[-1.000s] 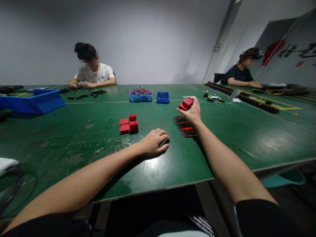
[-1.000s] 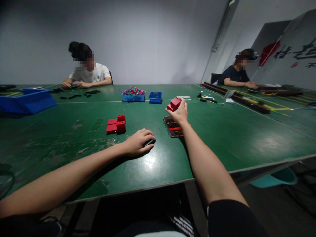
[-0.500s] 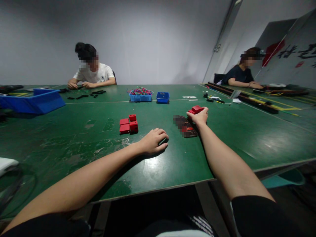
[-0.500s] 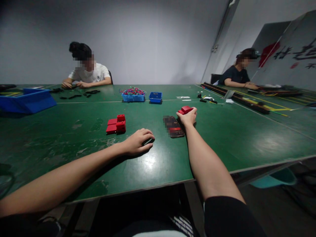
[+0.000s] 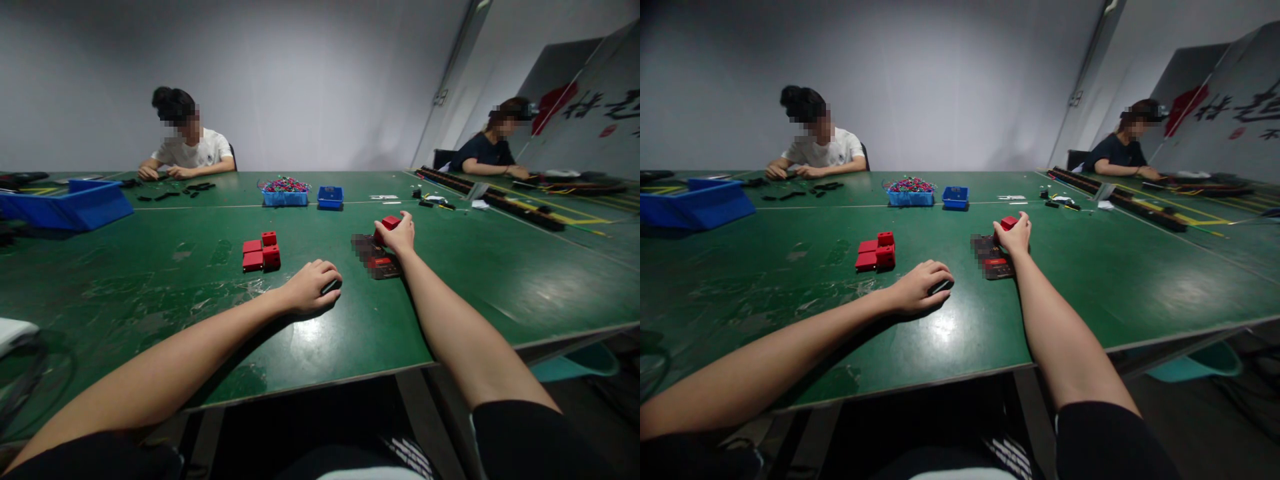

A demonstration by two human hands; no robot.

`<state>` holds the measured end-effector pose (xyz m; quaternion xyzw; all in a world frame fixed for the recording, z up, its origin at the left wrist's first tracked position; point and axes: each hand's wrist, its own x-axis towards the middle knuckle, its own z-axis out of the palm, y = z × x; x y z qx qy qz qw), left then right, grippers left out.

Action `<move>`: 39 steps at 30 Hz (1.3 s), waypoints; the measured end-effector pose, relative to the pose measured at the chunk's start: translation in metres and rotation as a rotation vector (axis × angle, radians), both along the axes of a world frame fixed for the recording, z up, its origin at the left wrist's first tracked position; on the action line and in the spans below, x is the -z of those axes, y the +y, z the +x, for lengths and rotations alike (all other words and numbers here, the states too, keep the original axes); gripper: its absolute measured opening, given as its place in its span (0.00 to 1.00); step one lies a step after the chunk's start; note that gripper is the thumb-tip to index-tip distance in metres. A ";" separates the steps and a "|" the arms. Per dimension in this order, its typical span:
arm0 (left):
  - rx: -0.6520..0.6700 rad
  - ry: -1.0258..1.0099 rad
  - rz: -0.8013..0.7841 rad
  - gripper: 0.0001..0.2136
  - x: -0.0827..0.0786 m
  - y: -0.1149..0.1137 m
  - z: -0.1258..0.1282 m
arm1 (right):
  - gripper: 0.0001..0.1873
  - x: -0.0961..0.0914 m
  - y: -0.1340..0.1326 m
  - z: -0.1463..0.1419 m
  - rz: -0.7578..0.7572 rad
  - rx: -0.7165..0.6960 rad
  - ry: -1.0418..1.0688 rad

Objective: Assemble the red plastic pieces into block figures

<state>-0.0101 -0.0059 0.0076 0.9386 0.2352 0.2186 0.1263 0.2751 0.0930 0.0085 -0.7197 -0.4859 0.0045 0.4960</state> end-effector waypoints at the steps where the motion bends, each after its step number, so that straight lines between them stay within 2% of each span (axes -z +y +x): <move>1: 0.001 0.002 0.004 0.13 0.000 0.000 0.000 | 0.41 -0.003 0.000 -0.004 0.054 -0.015 -0.037; 5: -0.009 0.027 0.024 0.13 0.001 0.000 0.000 | 0.27 -0.018 -0.009 -0.032 0.244 -0.146 -0.202; 7: -0.007 0.019 0.023 0.12 0.001 0.000 0.000 | 0.20 -0.022 -0.019 -0.056 0.265 -0.319 -0.264; 9: 0.000 0.006 0.028 0.12 0.001 0.000 0.000 | 0.16 -0.021 -0.030 -0.082 0.192 -0.578 -0.316; 12: 0.011 -0.017 0.066 0.11 0.002 0.001 -0.001 | 0.13 -0.012 -0.044 -0.113 -0.042 -1.041 -0.431; 13: 0.018 -0.025 0.080 0.10 0.002 0.002 -0.001 | 0.13 -0.009 -0.047 -0.118 -0.144 -1.163 -0.480; 14: 0.028 -0.033 0.092 0.10 0.002 0.003 -0.002 | 0.13 -0.006 -0.048 -0.121 -0.198 -1.196 -0.501; 17: 0.043 -0.014 0.117 0.10 0.003 0.004 -0.002 | 0.15 -0.004 -0.047 -0.118 -0.233 -1.146 -0.530; 21: -0.005 0.054 0.132 0.11 0.003 0.003 -0.002 | 0.18 -0.008 -0.045 -0.110 -0.249 -1.135 -0.571; 29: -0.071 0.126 0.184 0.12 -0.001 -0.002 0.000 | 0.18 -0.008 -0.046 -0.113 -0.258 -1.125 -0.594; 32: -0.208 0.191 0.256 0.13 -0.003 -0.004 0.000 | 0.16 -0.006 -0.044 -0.112 -0.222 -1.133 -0.594; 39: -0.735 0.264 0.467 0.20 -0.009 0.012 -0.018 | 0.14 -0.004 -0.045 -0.112 -0.172 -1.167 -0.615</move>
